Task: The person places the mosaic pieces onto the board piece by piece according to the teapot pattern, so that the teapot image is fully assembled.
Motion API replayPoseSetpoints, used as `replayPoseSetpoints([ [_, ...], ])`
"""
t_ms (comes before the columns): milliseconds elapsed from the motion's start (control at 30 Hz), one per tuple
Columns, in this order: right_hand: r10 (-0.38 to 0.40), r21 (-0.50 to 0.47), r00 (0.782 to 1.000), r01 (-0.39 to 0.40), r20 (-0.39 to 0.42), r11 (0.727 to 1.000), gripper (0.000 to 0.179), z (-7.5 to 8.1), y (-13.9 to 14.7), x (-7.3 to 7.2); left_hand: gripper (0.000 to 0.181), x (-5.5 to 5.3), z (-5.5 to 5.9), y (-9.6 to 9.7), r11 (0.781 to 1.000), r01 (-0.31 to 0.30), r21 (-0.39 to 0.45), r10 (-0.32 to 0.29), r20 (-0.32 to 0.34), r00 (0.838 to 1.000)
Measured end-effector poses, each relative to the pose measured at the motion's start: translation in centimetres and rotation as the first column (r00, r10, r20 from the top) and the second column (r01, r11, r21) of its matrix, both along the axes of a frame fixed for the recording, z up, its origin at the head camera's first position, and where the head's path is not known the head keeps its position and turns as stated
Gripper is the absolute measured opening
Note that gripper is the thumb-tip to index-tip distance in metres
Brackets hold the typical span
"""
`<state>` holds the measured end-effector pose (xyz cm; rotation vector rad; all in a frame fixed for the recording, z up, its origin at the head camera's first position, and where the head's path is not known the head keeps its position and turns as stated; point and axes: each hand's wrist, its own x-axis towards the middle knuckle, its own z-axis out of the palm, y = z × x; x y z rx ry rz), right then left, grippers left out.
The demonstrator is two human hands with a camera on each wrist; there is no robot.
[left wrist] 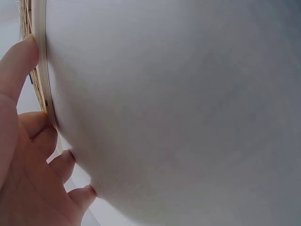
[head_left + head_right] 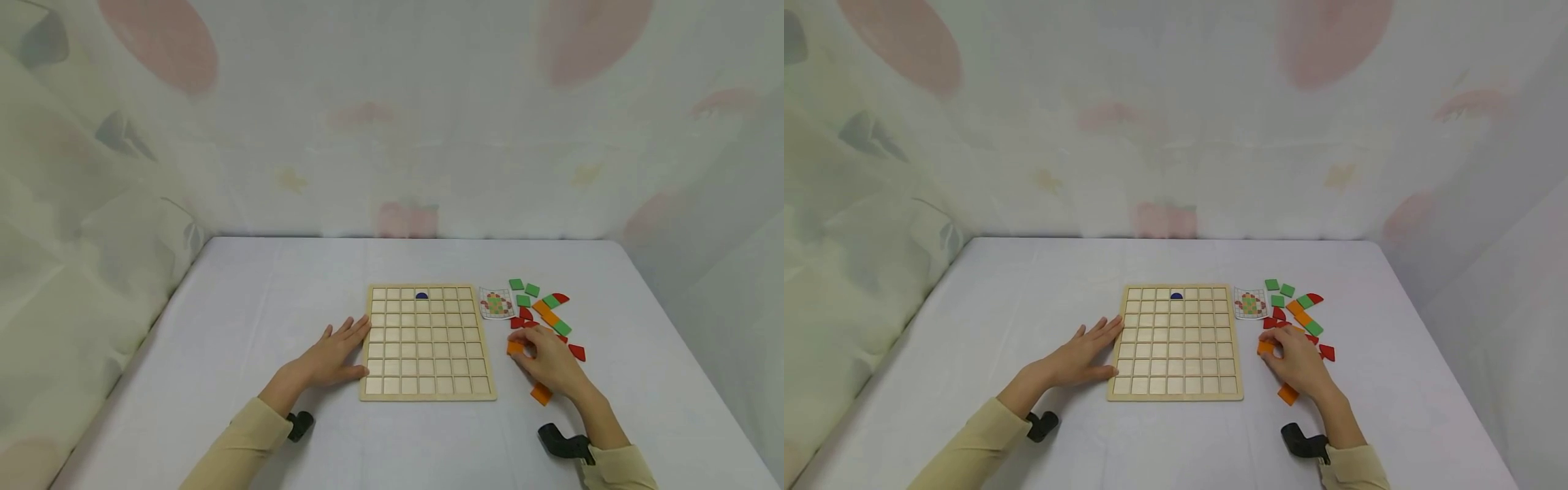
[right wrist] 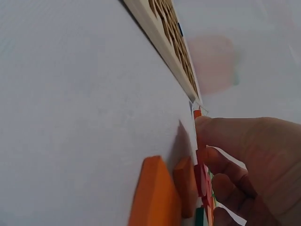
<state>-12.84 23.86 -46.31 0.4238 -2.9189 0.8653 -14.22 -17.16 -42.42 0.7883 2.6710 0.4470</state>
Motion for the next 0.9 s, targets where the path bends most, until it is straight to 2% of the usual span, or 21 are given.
replayPoseSetpoints([
  [367,0.055,-0.058,0.997,-0.058,-0.046,0.997,0.026,1.7,-2.0,-1.8,0.083,-0.2,-0.1,0.1,1.0,-0.012,-0.002,0.012,0.006,1.0],
  [667,0.114,-0.12,0.994,-0.114,-0.008,0.986,0.026,2.4,-5.9,-3.5,0.083,-0.2,-0.2,0.0,1.0,-0.012,-0.007,0.012,0.004,1.0],
  [900,0.181,-0.158,0.983,-0.182,-0.02,0.97,0.023,2.2,-8.7,-4.7,0.083,-0.1,-0.1,0.1,1.0,-0.014,-0.015,0.014,0.0,1.0],
])
